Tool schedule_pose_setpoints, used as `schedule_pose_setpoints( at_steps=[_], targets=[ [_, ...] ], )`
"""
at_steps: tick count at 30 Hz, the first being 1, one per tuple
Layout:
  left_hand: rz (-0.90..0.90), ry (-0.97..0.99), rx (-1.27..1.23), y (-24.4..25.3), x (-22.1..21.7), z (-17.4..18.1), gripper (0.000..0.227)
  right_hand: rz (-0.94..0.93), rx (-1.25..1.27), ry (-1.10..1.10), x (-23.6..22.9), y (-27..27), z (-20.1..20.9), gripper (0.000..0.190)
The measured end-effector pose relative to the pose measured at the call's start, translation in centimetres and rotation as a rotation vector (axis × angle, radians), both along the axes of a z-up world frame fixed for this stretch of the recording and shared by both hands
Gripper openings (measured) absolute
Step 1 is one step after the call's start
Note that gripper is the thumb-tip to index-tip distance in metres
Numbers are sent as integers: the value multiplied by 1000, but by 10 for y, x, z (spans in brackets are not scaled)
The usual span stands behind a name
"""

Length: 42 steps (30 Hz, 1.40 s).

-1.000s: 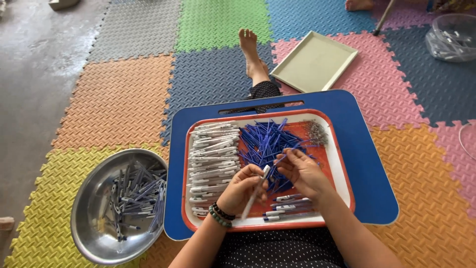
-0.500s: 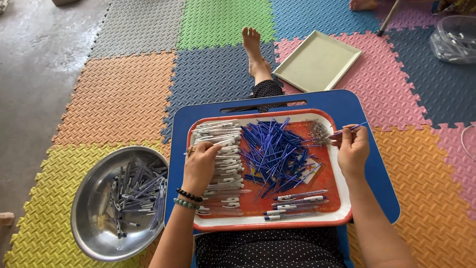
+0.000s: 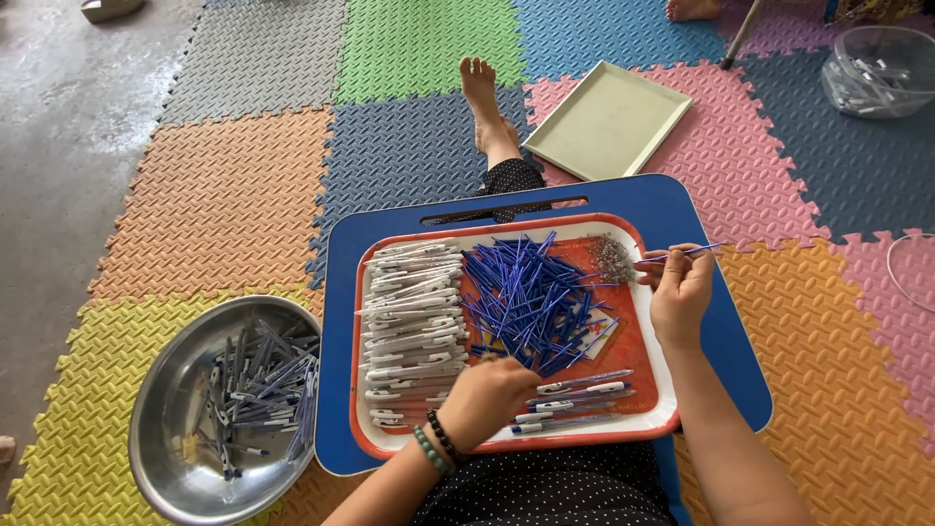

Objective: Manually assembling pens by inserting ink refills into pen bodies.

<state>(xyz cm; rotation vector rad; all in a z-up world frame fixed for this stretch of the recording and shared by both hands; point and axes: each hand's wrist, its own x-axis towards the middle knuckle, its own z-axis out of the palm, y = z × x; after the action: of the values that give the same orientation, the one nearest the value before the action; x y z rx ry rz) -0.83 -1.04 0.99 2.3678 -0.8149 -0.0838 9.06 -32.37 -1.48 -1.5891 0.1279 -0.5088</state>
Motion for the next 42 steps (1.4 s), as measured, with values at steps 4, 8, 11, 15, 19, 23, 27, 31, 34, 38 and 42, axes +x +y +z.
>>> schedule_pose_setpoints(
  at_steps=[4,8,11,15,19,23,27,31,34,38,42],
  targets=[
    [-12,74,42,-5,-13,-3,16,18,-39,-9,0,1,1,4],
    [3,111,96,-2,-17,-4,22,19,-81,4,1,3,2,4],
    [2,116,126,-1,-20,-6,22,13,-174,27,0,5,1,4],
    [-3,166,178,-2,-19,-9,22,1,-323,74,-1,8,5,5],
    [41,131,144,-3,-21,-4,12,21,-232,80,1,5,2,4],
    [37,171,156,-3,-25,-4,20,29,-224,64,-1,5,0,4],
    [74,105,104,-2,-27,-6,15,6,-263,68,1,4,-2,4],
    [102,169,50,9,-18,20,17,13,-285,80,1,3,-3,4],
    [136,283,-212,20,-6,29,18,20,-261,62,1,2,-7,3],
    [259,572,-854,28,18,0,18,-8,-240,5,3,2,-15,7],
    [490,788,-1359,31,45,-5,24,9,-121,-65,3,-1,-17,13]
  ],
)
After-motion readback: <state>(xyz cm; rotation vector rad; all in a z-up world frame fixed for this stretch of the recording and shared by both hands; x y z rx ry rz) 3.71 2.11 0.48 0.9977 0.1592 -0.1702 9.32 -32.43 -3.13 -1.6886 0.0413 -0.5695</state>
